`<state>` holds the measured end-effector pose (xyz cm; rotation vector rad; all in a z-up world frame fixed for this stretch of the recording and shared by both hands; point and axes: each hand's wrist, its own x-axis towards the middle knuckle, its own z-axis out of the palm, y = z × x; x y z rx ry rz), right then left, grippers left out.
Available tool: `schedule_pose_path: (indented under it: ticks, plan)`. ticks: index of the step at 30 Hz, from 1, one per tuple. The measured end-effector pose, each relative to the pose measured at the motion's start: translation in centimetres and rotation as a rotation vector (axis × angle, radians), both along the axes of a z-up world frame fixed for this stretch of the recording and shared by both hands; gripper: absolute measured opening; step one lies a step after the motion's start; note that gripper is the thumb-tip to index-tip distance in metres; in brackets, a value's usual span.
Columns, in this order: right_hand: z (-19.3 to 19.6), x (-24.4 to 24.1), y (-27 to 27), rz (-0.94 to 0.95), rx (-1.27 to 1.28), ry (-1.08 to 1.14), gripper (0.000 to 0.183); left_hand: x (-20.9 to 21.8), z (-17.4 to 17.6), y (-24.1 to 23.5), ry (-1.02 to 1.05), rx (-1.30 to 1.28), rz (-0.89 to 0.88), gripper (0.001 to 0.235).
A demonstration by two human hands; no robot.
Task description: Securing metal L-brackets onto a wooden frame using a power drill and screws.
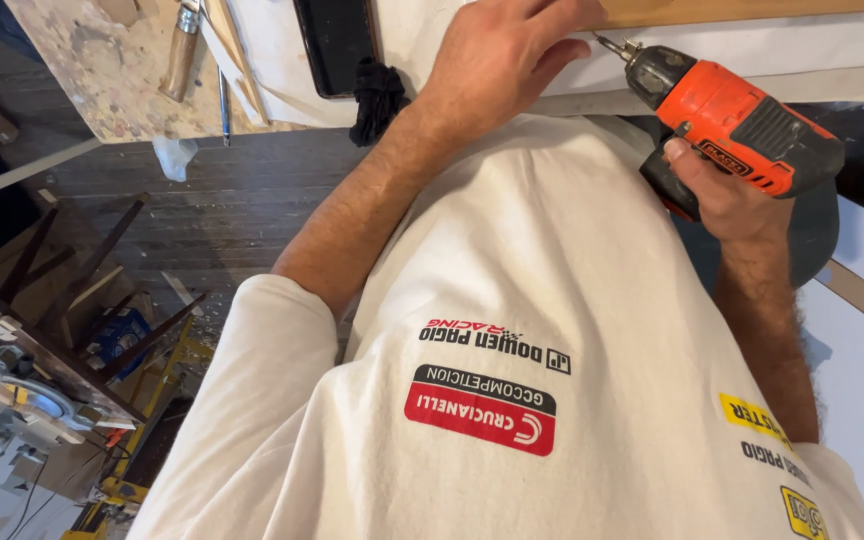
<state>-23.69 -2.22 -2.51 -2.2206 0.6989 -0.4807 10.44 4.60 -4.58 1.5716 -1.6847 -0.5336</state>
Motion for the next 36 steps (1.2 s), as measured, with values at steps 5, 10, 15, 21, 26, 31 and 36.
schedule_pose_path:
  ticks: [5, 10, 15, 21, 26, 31, 36]
  plan:
    - [0.5, 0.6, -0.4, 0.136, -0.341, 0.051, 0.014, 0.0, 0.9, -0.5, 0.034, -0.081, 0.011, 0.008]
    - [1.6, 1.7, -0.2, 0.07, -0.116, 0.098, 0.021, 0.3, 1.5, -0.4, 0.033, -0.123, -0.015, 0.006]
    - [1.3, 1.6, -0.1, 0.105, -0.178, 0.11, 0.022, 0.5, 1.4, -0.1, 0.043, -0.071, -0.043, 0.012]
    - [0.6, 1.6, -0.6, 0.206, -0.449, 0.093, 0.009, 1.2, 1.8, -0.3, -0.011, -0.119, -0.088, 0.015]
    - [0.5, 1.5, -0.8, 0.245, -0.546, 0.098, 0.013, 1.7, 2.3, -0.2, -0.002, -0.073, -0.101, 0.019]
    - [0.6, 1.0, -0.7, 0.259, -0.697, 0.136, 0.027, 1.6, 0.6, 0.4, 0.085, 0.086, -0.029, 0.017]
    - [1.4, 1.5, -0.5, 0.12, -0.272, 0.133, 0.014, 1.8, -1.4, 0.4, 0.275, 0.56, 0.171, 0.032]
